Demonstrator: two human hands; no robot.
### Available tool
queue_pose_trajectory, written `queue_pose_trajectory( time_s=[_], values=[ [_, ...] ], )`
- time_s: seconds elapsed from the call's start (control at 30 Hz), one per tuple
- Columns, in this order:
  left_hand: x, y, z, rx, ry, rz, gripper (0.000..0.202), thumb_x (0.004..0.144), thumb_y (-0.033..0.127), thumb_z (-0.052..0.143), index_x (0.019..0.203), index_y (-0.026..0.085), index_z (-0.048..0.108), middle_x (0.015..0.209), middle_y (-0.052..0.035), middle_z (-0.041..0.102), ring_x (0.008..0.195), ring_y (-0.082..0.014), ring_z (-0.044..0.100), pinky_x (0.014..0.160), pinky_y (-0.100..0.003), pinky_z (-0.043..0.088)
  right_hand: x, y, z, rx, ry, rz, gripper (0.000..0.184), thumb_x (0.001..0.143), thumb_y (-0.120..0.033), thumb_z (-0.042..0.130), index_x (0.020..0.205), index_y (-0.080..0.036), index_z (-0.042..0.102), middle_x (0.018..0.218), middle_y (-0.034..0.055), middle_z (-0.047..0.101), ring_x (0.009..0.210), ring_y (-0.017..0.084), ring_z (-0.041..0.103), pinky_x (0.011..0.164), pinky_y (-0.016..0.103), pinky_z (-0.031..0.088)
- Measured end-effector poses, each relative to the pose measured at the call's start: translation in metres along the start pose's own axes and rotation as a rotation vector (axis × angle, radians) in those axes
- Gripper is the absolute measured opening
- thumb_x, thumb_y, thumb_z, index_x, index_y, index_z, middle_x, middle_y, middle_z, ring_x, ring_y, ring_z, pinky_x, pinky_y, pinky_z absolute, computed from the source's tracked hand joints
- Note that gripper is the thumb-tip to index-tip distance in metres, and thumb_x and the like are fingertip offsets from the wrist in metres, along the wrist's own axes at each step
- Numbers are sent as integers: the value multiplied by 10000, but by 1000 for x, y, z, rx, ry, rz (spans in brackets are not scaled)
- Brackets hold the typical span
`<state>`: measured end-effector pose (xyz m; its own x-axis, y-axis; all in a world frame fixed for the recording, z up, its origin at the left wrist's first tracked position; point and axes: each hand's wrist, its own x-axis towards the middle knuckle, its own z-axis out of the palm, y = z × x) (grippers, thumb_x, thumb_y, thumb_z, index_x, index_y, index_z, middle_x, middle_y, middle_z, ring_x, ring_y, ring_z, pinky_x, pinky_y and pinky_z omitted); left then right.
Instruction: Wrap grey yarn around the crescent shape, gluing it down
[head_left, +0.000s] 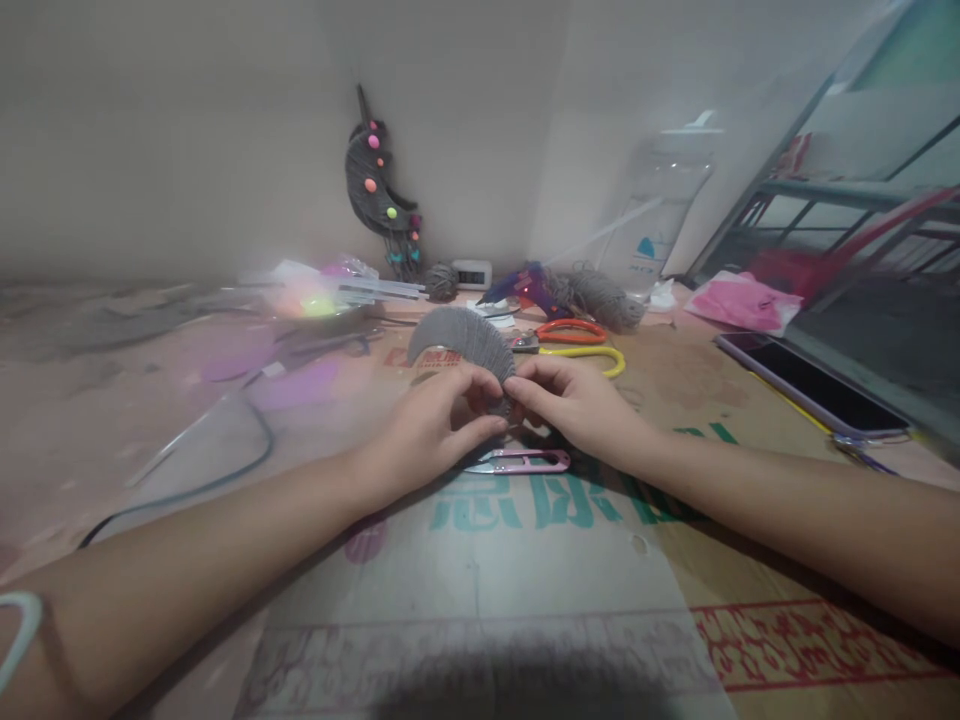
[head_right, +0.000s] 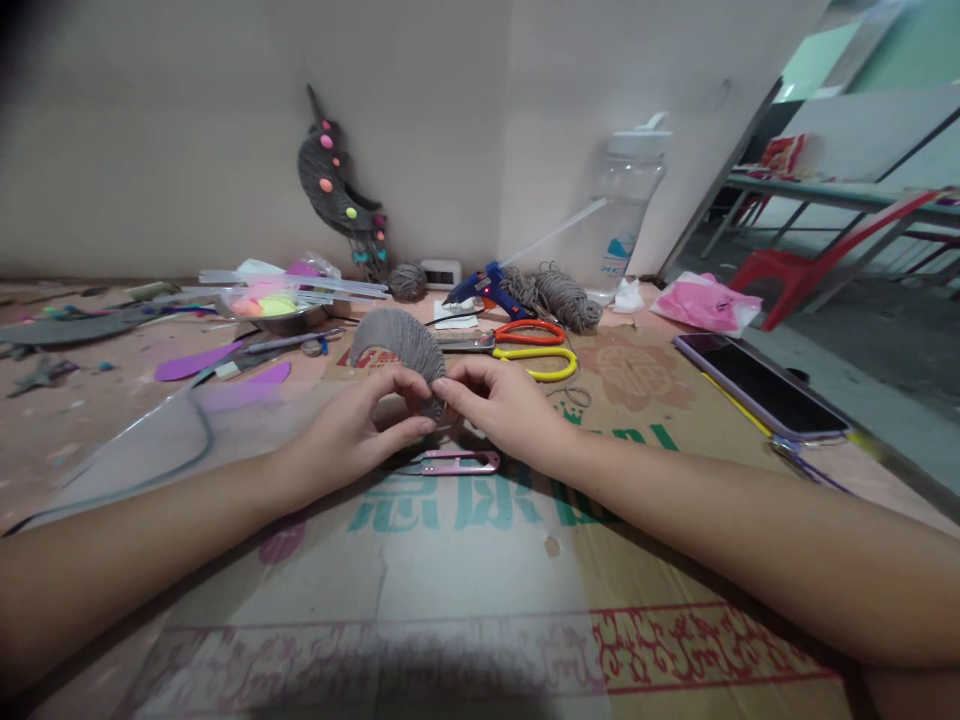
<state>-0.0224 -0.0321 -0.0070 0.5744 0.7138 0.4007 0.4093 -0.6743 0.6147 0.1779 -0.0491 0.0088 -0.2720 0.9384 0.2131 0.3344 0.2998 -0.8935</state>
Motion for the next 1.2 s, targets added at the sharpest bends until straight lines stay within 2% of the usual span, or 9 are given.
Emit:
queue_pose_trajectory(
  time_s=[0.2,0.3,0.37,0.53,0.67,0.83,0.93,1.07,1.2],
  values=[
    [0,-1,-5,-51,120,-25,244,997,338,381,1015,202,584,841,-19,626,844,-166,597,799,-303,465,0,2,-1,60,-14,37,269,855,-421,616,747,-176,593,629,-26,587,508,87,477,480,221,371],
    [2,-2,-7,-77,171,-60,254,980,352,430,987,196,630,885,-33,654,865,-172,610,802,-301,474,2,2,-2,111,11,68,287,849,-447,622,758,-177,591,636,-32,586,490,77,466,459,212,362],
    [3,-3,-8,-97,166,-99,228,949,367,500,974,203,655,927,-33,680,857,-172,618,783,-294,482,2,1,-4,138,39,95,306,844,-465,629,739,-183,574,622,-43,568,466,71,451,436,207,351],
    [6,-6,-8,-145,145,-175,216,907,388,563,870,187,633,829,-21,659,776,-162,587,739,-288,463,2,-1,-4,186,58,125,325,827,-485,654,720,-194,556,606,-57,553,432,66,440,415,208,353],
    [10,-7,-8,-146,73,-119,227,931,318,498,755,185,552,774,-8,588,759,-155,528,741,-292,426,1,0,-3,228,17,85,308,813,-471,670,725,-190,582,620,-42,578,494,84,500,477,217,411],
    [11,-7,-8,-149,127,-138,368,974,367,391,654,199,458,678,9,490,704,-156,482,693,-287,396,0,0,-3,225,4,83,288,810,-462,667,739,-190,601,622,-39,584,505,89,504,492,222,419],
    [10,-8,-7,-191,113,-188,363,961,413,418,679,196,488,681,11,506,688,-151,492,670,-279,402,1,0,-3,210,19,103,304,811,-474,667,725,-193,589,618,-38,578,498,90,501,472,219,407],
    [11,-10,-5,-247,108,-198,137,854,325,597,867,189,593,824,-11,609,782,-162,570,718,-282,457,1,0,-2,210,18,82,328,801,-506,668,730,-195,591,632,-30,584,509,95,501,478,227,409],
    [12,-5,-7,-399,38,-240,178,869,352,570,838,177,565,704,3,607,651,-144,582,620,-272,452,3,2,-2,157,12,86,308,820,-480,648,745,-186,593,639,-27,591,500,90,489,469,223,386]
  ],
)
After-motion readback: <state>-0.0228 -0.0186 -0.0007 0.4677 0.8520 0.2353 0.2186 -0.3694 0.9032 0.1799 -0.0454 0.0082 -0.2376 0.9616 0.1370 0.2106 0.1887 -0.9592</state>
